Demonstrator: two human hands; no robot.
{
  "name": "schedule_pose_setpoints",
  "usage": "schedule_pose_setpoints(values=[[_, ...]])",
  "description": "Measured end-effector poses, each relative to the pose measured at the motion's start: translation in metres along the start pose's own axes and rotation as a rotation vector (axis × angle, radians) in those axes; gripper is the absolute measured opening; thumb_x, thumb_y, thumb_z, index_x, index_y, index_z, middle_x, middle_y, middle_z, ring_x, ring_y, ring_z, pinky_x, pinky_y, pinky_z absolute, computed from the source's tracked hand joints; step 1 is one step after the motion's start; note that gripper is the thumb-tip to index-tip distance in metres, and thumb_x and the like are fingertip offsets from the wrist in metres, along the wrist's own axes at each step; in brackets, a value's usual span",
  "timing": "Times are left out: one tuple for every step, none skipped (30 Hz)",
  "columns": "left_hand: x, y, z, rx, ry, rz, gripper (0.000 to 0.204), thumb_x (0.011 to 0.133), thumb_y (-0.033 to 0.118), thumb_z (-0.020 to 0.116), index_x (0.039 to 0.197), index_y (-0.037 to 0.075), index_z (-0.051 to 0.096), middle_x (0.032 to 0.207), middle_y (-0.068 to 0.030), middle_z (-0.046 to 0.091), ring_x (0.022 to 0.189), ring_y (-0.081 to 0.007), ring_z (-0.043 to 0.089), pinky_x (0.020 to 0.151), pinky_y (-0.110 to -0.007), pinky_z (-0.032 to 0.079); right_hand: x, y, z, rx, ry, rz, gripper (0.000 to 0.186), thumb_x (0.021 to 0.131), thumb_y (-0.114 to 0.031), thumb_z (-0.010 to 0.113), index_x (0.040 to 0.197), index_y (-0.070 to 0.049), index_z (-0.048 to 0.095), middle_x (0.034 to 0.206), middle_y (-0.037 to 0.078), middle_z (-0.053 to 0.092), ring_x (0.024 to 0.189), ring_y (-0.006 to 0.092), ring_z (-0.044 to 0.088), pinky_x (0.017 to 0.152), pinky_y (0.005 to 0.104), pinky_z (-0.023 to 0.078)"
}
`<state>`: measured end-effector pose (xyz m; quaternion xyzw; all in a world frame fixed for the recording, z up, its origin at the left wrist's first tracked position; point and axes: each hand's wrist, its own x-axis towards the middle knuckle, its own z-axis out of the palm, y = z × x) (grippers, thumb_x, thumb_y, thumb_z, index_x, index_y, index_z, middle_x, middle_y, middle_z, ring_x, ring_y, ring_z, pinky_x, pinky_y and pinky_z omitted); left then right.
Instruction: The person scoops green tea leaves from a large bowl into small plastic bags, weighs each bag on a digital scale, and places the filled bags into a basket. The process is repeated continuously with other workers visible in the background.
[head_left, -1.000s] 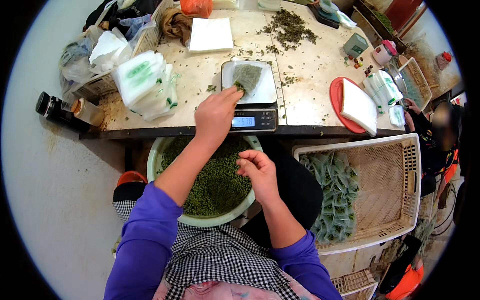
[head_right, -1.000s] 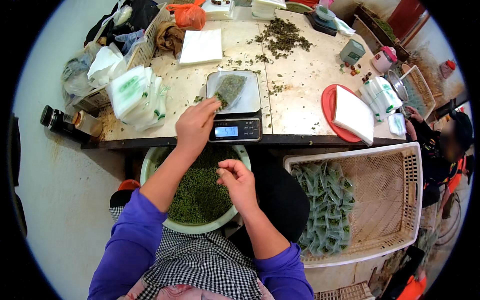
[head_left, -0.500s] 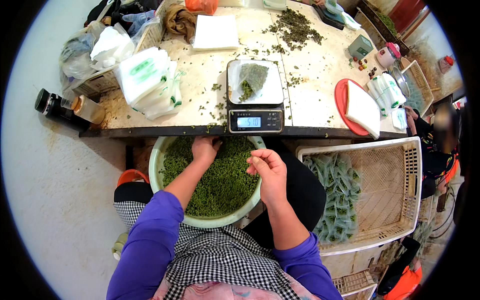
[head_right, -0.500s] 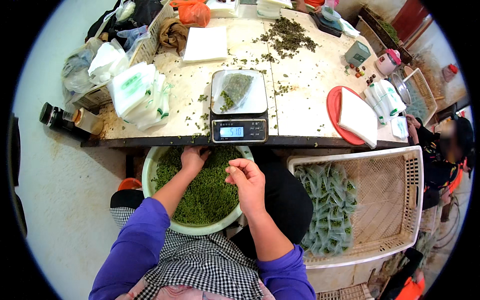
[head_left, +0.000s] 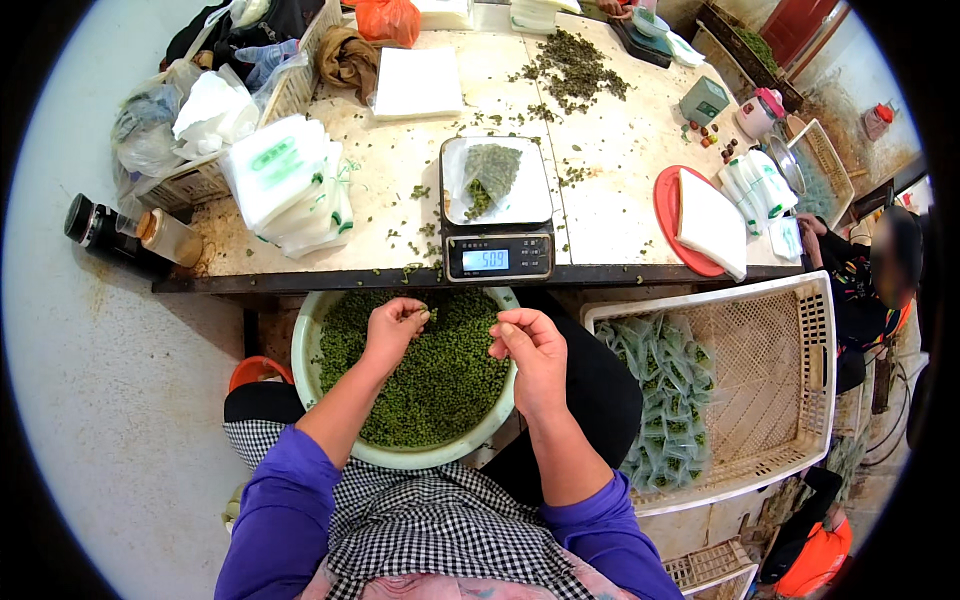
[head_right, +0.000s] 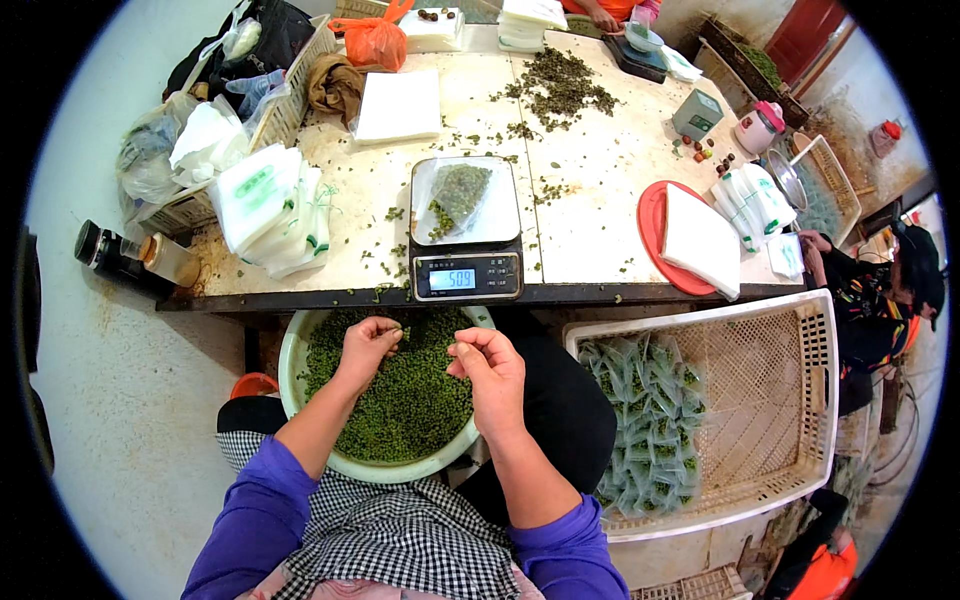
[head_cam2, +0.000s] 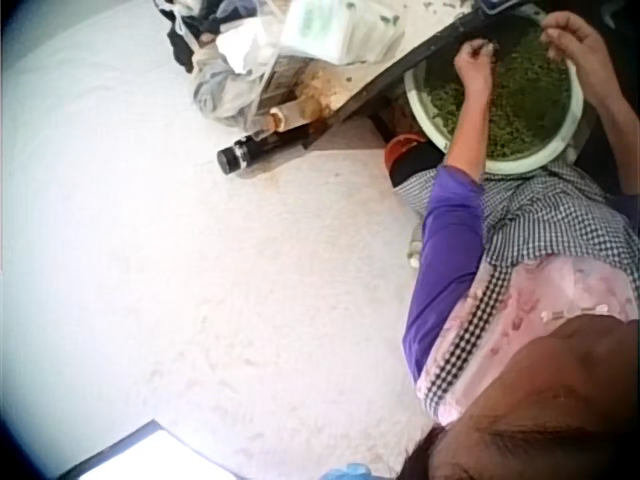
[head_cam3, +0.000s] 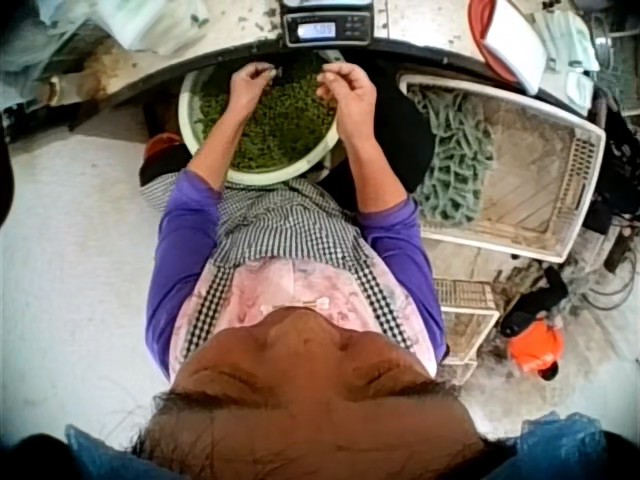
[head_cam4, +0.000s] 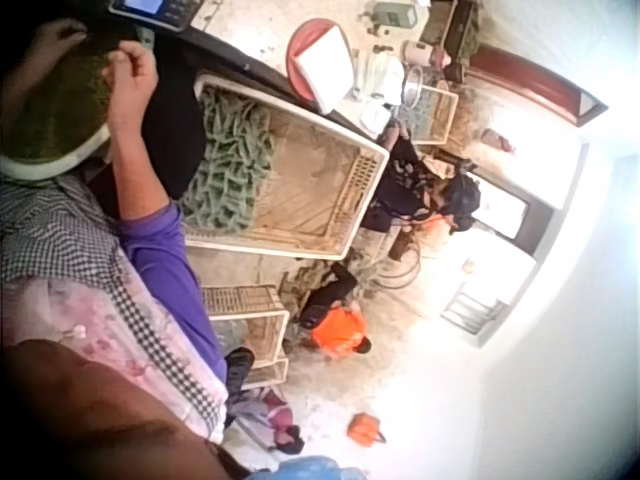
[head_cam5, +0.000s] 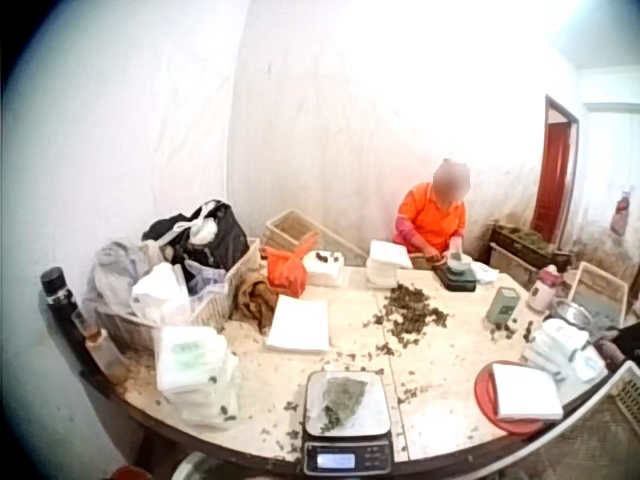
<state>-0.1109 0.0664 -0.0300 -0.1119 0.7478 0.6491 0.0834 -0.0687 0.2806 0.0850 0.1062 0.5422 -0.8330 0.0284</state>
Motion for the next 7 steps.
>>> schedule_pose_setpoints(values=[[-0.008,0.015,0.0,-0.176,-0.033,-0.045,0.014,0.089,0.007,0.068,0.1,0.0,0.067,0.086,-0.0045,0.067,0.072,-0.0139,0.064,0.066,-0.028,0.054,0.0,0.001,-0.001,-0.003,0.003,0.0,0.011,0.093,-0.004,0.059,0.103,-0.001,0.062,0.087,0.006,0.068,0.068,0.0106,0.06,0.066,0.0242,0.048],[-0.015,0.029,0.001,-0.351,-0.067,-0.09,0.013,0.091,0.006,0.067,0.101,-0.002,0.066,0.086,-0.004,0.066,0.073,-0.0123,0.064,0.066,-0.026,0.054,0.0,0.002,-0.001,-0.006,0.007,-0.001,0.011,0.093,-0.004,0.059,0.103,-0.001,0.062,0.087,0.006,0.068,0.068,0.0106,0.06,0.066,0.0243,0.048],[-0.02,0.042,0.001,-0.404,-0.079,-0.05,0.014,0.092,0.005,0.065,0.104,-0.001,0.064,0.086,-0.0047,0.067,0.073,-0.012,0.064,0.068,-0.026,0.055,0.0,0.003,0.0,-0.003,0.006,0.016,0.011,0.093,-0.003,0.06,0.103,-0.002,0.062,0.088,0.006,0.068,0.068,0.0107,0.06,0.066,0.0243,0.048],[-0.019,0.053,0.005,-0.391,-0.069,0.012,0.014,0.091,0.005,0.066,0.104,-0.001,0.064,0.086,-0.0047,0.067,0.073,-0.0121,0.064,0.068,-0.026,0.055,0.0,0.003,0.0,-0.001,0.01,0.027,0.011,0.093,-0.003,0.06,0.103,-0.002,0.062,0.088,0.006,0.068,0.068,0.0108,0.06,0.066,0.0243,0.049],[-0.017,0.062,0.009,-0.378,-0.059,0.073,0.015,0.091,0.005,0.066,0.104,-0.001,0.064,0.086,-0.0048,0.067,0.073,-0.0122,0.064,0.068,-0.026,0.055,-0.001,0.004,0.0,0.0,0.014,0.038,0.011,0.093,-0.003,0.06,0.103,-0.002,0.062,0.088,0.006,0.068,0.068,0.0109,0.06,0.066,0.0244,0.049],[-0.012,0.071,0.013,-0.366,-0.049,0.136,0.015,0.091,0.006,0.066,0.105,-0.001,0.065,0.086,-0.0048,0.067,0.073,-0.0123,0.064,0.069,-0.026,0.055,0.0,0.005,0.0,-0.013,0.006,0.036,0.011,0.093,-0.004,0.06,0.103,-0.002,0.062,0.088,0.006,0.068,0.068,0.0111,0.06,0.066,0.0245,0.049],[-0.005,0.078,0.017,-0.248,-0.006,0.219,0.018,0.091,0.005,0.066,0.109,-0.001,0.064,0.089,-0.0065,0.068,0.074,-0.0144,0.065,0.071,-0.028,0.056,0.0,0.008,-0.001,-0.026,-0.002,0.034,0.011,0.093,-0.004,0.06,0.104,-0.002,0.062,0.088,0.006,0.068,0.069,0.0113,0.06,0.066,0.0246,0.049]])
